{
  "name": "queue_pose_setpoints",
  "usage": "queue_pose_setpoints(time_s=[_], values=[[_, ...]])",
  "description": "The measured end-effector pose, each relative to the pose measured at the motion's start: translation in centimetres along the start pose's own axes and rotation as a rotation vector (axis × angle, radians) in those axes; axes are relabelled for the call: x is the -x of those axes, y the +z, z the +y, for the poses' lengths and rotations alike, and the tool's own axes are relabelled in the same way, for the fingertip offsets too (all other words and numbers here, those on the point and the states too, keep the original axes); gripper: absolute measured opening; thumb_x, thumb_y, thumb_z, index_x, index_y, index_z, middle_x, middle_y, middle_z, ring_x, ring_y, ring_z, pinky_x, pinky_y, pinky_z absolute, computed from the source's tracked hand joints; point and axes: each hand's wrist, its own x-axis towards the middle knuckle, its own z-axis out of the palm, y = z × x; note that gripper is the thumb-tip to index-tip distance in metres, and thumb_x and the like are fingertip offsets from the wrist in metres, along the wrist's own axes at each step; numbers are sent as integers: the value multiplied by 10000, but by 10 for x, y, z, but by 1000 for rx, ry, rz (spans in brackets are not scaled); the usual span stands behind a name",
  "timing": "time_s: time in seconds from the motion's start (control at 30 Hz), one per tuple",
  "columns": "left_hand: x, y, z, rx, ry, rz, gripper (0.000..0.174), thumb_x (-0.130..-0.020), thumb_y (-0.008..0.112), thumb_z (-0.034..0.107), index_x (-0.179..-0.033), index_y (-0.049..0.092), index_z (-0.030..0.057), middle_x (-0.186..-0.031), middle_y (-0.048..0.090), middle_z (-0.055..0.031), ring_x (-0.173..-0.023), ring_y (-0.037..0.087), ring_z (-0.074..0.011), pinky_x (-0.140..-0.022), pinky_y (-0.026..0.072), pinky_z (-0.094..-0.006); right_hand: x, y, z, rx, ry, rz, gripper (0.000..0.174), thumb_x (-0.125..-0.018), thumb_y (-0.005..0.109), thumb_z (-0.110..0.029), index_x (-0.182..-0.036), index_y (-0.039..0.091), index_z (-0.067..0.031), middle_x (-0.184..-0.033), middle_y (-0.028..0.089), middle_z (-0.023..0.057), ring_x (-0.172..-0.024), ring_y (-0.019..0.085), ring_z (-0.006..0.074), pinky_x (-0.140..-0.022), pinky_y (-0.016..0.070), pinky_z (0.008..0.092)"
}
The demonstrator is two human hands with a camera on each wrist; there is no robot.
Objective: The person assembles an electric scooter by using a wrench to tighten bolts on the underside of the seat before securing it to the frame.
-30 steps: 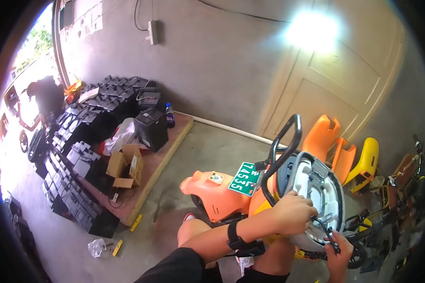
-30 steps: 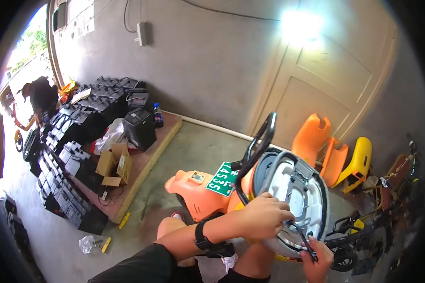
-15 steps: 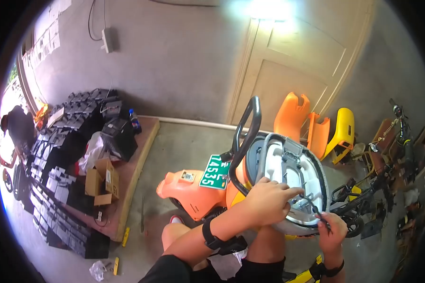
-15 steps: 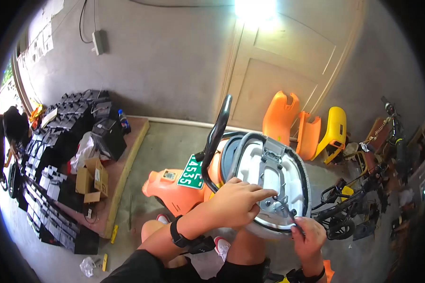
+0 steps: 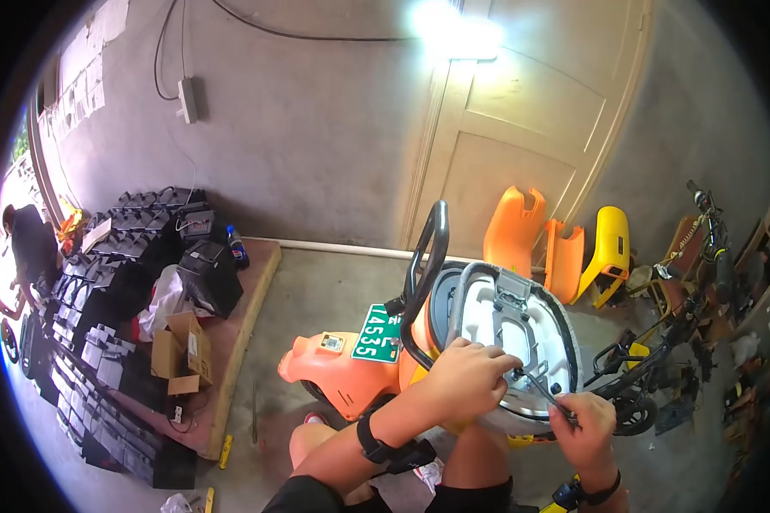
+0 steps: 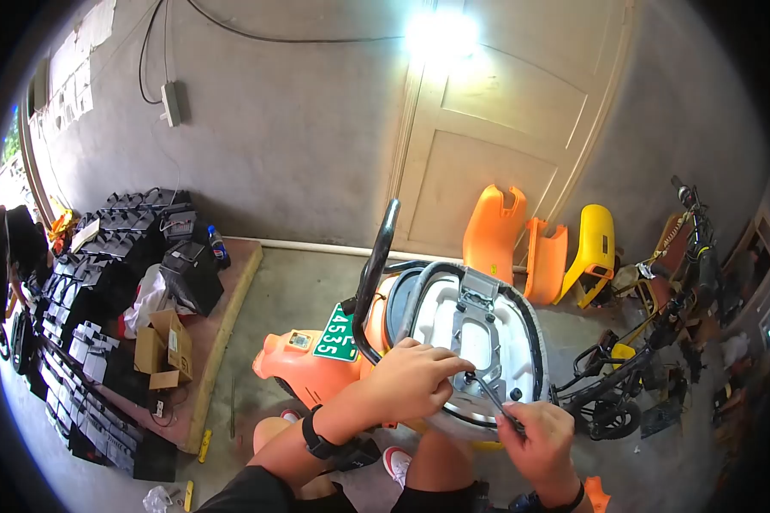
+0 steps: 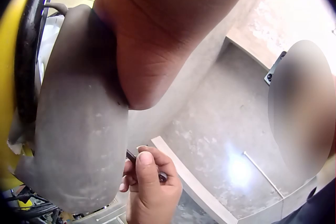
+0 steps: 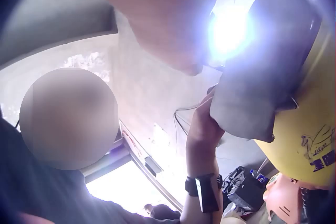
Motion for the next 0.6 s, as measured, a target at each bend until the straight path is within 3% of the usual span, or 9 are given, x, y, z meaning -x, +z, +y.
queue_pose_setpoints(time_s=[0.23,0.4,0.6], values=[[-1,-1,-2,11,-5,-64,418,-893,598,169,-1280,757,157,-1211,760,-63,-1075,706,-251,-945,468,-420,-2,4,-1,-84,-8,-31,266,-785,896,-77,-967,704,-48,-822,744,87,-676,719,259,-606,563,351],[-2,-3,1,-7,-22,-90,409,-899,602,185,-1275,764,167,-1230,755,-64,-1091,704,-257,-960,465,-423,-6,9,0,-119,-83,-25,377,-739,950,-285,-959,731,-71,-831,749,42,-680,720,240,-607,565,336],[-3,-2,0,-6,-15,-81,407,-900,596,194,-1272,759,161,-1221,751,-68,-1102,703,-264,-962,463,-440,-20,14,-7,-66,-192,-48,332,-758,940,-284,-966,762,-96,-768,710,18,-647,693,210,-575,540,320]])
